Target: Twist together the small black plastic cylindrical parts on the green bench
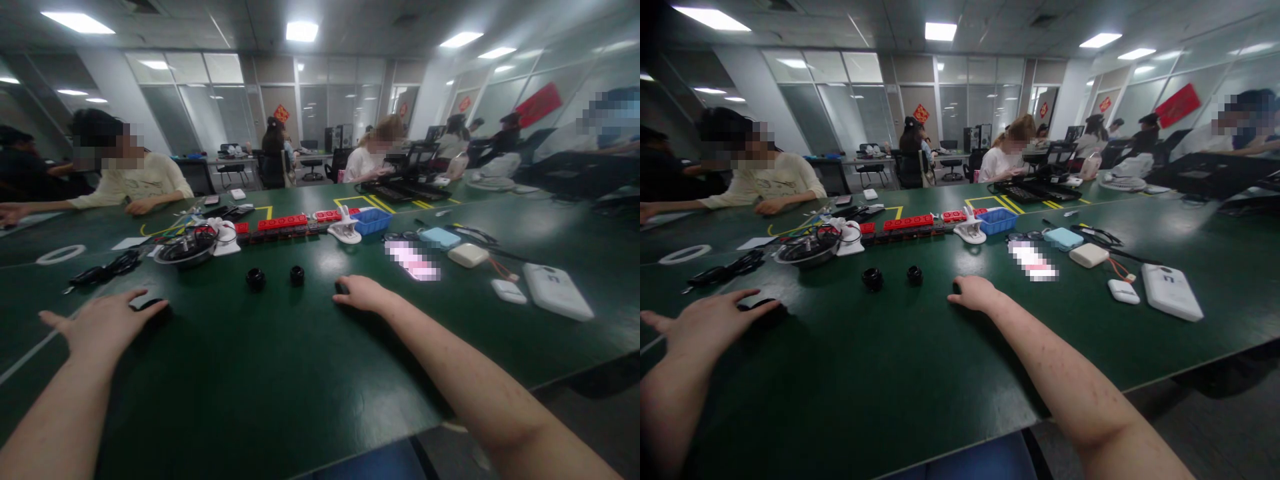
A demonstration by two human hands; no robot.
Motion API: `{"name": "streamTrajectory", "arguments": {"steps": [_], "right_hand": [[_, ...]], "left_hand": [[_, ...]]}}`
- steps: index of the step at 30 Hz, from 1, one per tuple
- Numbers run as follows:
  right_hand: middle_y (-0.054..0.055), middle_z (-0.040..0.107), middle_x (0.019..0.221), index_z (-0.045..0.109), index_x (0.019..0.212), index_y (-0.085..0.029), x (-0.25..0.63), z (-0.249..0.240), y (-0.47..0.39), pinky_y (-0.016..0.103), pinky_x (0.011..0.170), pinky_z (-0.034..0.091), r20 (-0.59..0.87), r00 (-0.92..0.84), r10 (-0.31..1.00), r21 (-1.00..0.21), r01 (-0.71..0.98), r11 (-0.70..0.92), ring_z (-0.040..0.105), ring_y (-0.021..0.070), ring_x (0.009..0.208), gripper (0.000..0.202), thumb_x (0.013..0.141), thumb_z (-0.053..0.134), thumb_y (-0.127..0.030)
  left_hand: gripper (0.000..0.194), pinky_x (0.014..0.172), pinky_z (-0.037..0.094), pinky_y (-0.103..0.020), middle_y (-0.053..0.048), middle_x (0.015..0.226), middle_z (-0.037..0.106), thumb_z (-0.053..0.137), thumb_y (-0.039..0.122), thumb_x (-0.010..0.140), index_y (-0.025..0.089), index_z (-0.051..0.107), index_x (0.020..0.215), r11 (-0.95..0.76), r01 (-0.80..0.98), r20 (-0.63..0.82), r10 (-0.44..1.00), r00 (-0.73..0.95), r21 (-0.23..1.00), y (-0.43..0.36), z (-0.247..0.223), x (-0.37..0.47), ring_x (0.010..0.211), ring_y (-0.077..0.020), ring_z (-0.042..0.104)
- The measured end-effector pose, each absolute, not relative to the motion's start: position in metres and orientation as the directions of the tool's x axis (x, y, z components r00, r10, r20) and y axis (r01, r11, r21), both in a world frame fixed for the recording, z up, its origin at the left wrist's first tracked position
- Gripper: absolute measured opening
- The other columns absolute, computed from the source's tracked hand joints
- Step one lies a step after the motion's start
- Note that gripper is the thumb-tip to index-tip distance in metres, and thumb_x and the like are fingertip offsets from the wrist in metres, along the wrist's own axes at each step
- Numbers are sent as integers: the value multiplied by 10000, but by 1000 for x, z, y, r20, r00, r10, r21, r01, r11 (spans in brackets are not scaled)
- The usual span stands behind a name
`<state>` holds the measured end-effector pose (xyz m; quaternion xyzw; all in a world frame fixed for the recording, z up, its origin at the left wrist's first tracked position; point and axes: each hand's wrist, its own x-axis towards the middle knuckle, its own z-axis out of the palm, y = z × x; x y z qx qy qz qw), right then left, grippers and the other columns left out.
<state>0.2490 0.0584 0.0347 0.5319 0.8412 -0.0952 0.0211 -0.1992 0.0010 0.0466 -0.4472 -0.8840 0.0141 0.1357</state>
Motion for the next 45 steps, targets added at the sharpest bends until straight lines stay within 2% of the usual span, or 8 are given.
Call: {"name": "streamTrajectory", "arguments": {"steps": [4, 8, 11, 15, 18, 33, 39, 45], "right_hand": [[111, 599, 1068, 501, 1168, -177, 249, 35, 58, 284, 755, 424, -140, -434, 890, -139, 898, 416, 569, 238, 940, 479, 801, 477, -484], [114, 596, 1074, 491, 1180, -174, 249, 35, 59, 283, 767, 421, -144, -434, 889, -139, 899, 416, 564, 238, 952, 491, 803, 475, -486], [117, 594, 1074, 485, 1187, -173, 249, 35, 58, 284, 766, 421, -145, -428, 892, -138, 902, 410, 565, 238, 951, 501, 802, 472, -494], [116, 592, 1071, 492, 1177, -180, 248, 36, 57, 281, 764, 421, -135, -425, 895, -135, 903, 408, 565, 235, 947, 496, 797, 477, -500], [121, 591, 1066, 491, 1172, -177, 248, 35, 56, 282, 766, 420, -129, -427, 895, -130, 902, 412, 565, 234, 946, 489, 800, 476, -495], [131, 592, 1052, 490, 1170, -164, 248, 30, 60, 294, 782, 417, -112, -438, 892, -117, 897, 426, 564, 244, 956, 492, 795, 486, -483], [108, 589, 1075, 471, 1190, -191, 250, 31, 63, 275, 779, 414, -111, -425, 898, -159, 900, 406, 560, 230, 967, 479, 804, 479, -474], [101, 592, 1072, 475, 1185, -203, 249, 30, 63, 276, 763, 416, -110, -415, 903, -177, 902, 393, 563, 231, 956, 463, 805, 486, -467]], "left_hand": [[528, 931, 21, -670, -70, 1281, 487, 267, 605, 792, 301, 550, 1119, 602, 787, 349, 773, -530, -138, -2, 46, -185, 1171, -330, 384], [556, 951, 1, -660, -82, 1304, 453, 200, 559, 831, 236, 438, 1215, 478, 874, 623, 709, -331, -81, -9, 47, -160, 1195, -274, 366], [672, 920, 99, -686, -205, 1380, 288, 214, 565, 832, 104, 289, 1315, 475, 879, 713, 630, -310, -37, -14, 51, -137, 1280, -366, 173], [694, 987, 68, -612, -210, 1441, 42, 220, 506, 868, 40, 87, 1364, 422, 906, 721, 642, -263, -45, -14, 61, -102, 1305, -371, -38], [735, 1016, 50, -571, -197, 1447, -11, 247, 536, 859, 61, 29, 1376, 370, 928, 643, 722, -256, -46, -3, 68, -75, 1311, -345, -81], [763, 965, 77, -651, -166, 1448, 101, 126, 644, 810, 125, 269, 1350, 239, 966, 285, 923, -257, 99, 91, 50, -18, 1313, -371, 13], [516, 883, 428, -389, -64, 1228, 541, 237, 504, 856, 232, 525, 1186, 81, 992, 94, 991, -91, 98, 100, 29, -20, 1110, -269, 497], [398, 789, 478, -348, -61, 1174, 582, 339, 395, 851, 244, 558, 1146, 82, 994, 28, 996, -85, 70, 108, 27, -23, 1042, -268, 549]]}}
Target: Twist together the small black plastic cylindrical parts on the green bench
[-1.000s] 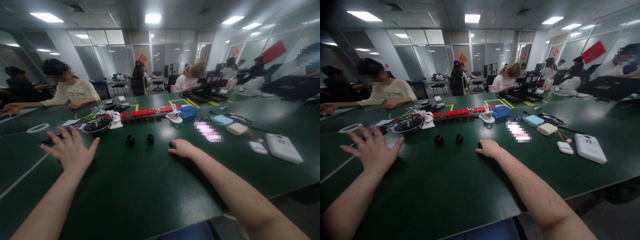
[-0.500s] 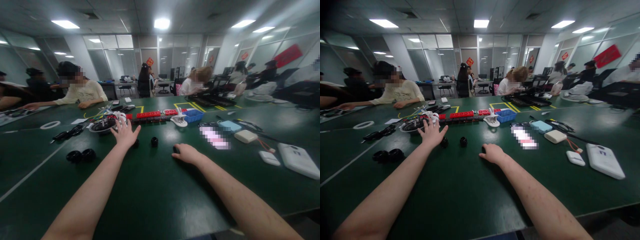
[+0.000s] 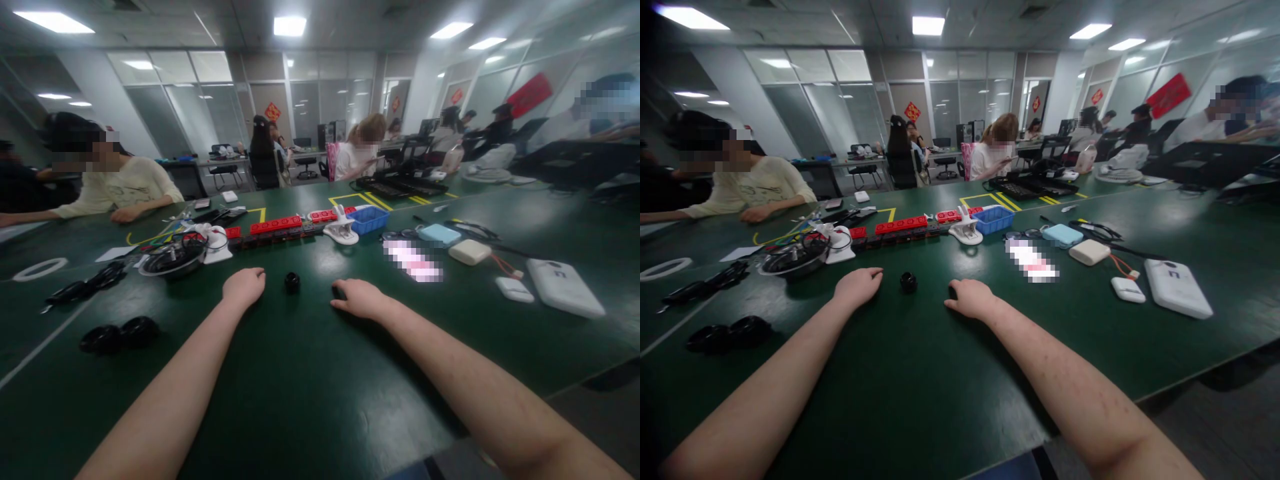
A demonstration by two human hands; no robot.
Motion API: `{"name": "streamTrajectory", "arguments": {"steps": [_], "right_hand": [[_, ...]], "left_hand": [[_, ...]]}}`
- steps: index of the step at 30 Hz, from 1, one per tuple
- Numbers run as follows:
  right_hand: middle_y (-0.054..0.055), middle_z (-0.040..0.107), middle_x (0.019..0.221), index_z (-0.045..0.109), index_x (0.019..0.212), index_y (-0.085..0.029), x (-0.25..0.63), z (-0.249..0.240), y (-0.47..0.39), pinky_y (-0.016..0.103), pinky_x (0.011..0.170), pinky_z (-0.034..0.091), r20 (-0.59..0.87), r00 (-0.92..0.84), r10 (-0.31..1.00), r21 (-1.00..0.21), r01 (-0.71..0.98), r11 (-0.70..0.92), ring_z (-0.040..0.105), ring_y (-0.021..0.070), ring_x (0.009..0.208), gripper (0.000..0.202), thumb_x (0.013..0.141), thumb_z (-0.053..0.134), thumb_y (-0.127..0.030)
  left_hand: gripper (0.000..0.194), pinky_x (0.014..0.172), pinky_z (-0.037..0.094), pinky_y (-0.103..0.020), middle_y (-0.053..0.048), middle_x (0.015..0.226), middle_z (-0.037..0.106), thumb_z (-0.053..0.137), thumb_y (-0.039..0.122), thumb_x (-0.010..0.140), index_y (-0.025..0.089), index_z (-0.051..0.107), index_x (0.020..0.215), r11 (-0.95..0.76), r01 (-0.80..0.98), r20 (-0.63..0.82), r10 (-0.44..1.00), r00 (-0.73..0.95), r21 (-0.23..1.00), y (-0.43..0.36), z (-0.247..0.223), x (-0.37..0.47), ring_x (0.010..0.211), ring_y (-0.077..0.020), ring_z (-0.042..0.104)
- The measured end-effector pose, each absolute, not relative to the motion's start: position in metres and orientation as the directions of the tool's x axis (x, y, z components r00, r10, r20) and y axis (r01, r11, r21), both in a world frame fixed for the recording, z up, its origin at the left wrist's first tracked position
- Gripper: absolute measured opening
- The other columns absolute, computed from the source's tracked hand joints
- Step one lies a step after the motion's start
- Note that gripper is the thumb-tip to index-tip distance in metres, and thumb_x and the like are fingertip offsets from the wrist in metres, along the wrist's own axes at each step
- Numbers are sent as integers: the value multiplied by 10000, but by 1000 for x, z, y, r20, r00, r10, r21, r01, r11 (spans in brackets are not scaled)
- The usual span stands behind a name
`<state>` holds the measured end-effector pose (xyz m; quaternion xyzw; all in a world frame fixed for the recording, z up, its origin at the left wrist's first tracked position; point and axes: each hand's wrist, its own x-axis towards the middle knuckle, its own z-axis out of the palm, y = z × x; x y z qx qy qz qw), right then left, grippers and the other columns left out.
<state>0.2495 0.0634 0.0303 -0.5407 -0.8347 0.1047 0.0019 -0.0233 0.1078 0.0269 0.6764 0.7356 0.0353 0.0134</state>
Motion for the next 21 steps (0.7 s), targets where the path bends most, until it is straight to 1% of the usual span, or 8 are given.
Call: {"name": "streamTrajectory", "arguments": {"steps": [2, 6, 10, 15, 18, 21], "right_hand": [[106, 589, 1076, 475, 1185, -197, 249, 29, 63, 280, 764, 417, -105, -415, 904, -171, 903, 395, 561, 235, 960, 464, 805, 487, -463], [111, 589, 1071, 475, 1185, -192, 249, 27, 62, 291, 768, 418, -94, -414, 905, -155, 904, 397, 560, 244, 959, 467, 802, 488, -459], [110, 595, 1055, 486, 1171, -191, 248, 25, 61, 299, 770, 420, -86, -415, 906, -141, 905, 402, 562, 249, 954, 454, 803, 484, -458], [114, 595, 1055, 484, 1172, -190, 247, 25, 61, 299, 771, 420, -83, -411, 908, -126, 908, 399, 564, 248, 949, 460, 804, 483, -466], [113, 598, 1049, 488, 1169, -190, 247, 25, 61, 296, 763, 422, -85, -410, 908, -124, 909, 399, 568, 246, 939, 458, 804, 485, -467], [114, 594, 1060, 484, 1173, -187, 246, 26, 60, 295, 770, 421, -86, -412, 907, -121, 908, 401, 563, 244, 950, 457, 805, 489, -458]], "left_hand": [[379, 820, 464, -360, -70, 1184, 571, 373, 407, 859, 234, 552, 1145, 73, 995, 11, 997, -74, 72, 109, 27, -24, 1057, -255, 538], [404, 855, 442, -423, -93, 1202, 537, 420, 444, 868, 189, 504, 1170, 54, 994, -30, 998, -52, 93, 111, 27, -28, 1056, -230, 529], [352, 854, 446, -397, -87, 1194, 545, 434, 421, 866, 233, 532, 1147, 56, 993, -47, 998, -52, 104, 111, 27, -30, 1061, -245, 529], [312, 847, 447, -418, -77, 1151, 539, 469, 355, 872, 172, 514, 1121, 55, 992, -65, 997, -48, 114, 113, 25, -32, 1006, -211, 539], [262, 817, 466, -397, -69, 1119, 540, 482, 306, 872, 171, 519, 1094, 72, 992, -78, 995, -64, 108, 115, 23, -33, 962, -197, 548], [246, 805, 472, -385, -67, 1118, 534, 485, 290, 871, 175, 520, 1086, 87, 991, -83, 993, -78, 104, 116, 23, -33, 953, -193, 548]]}}
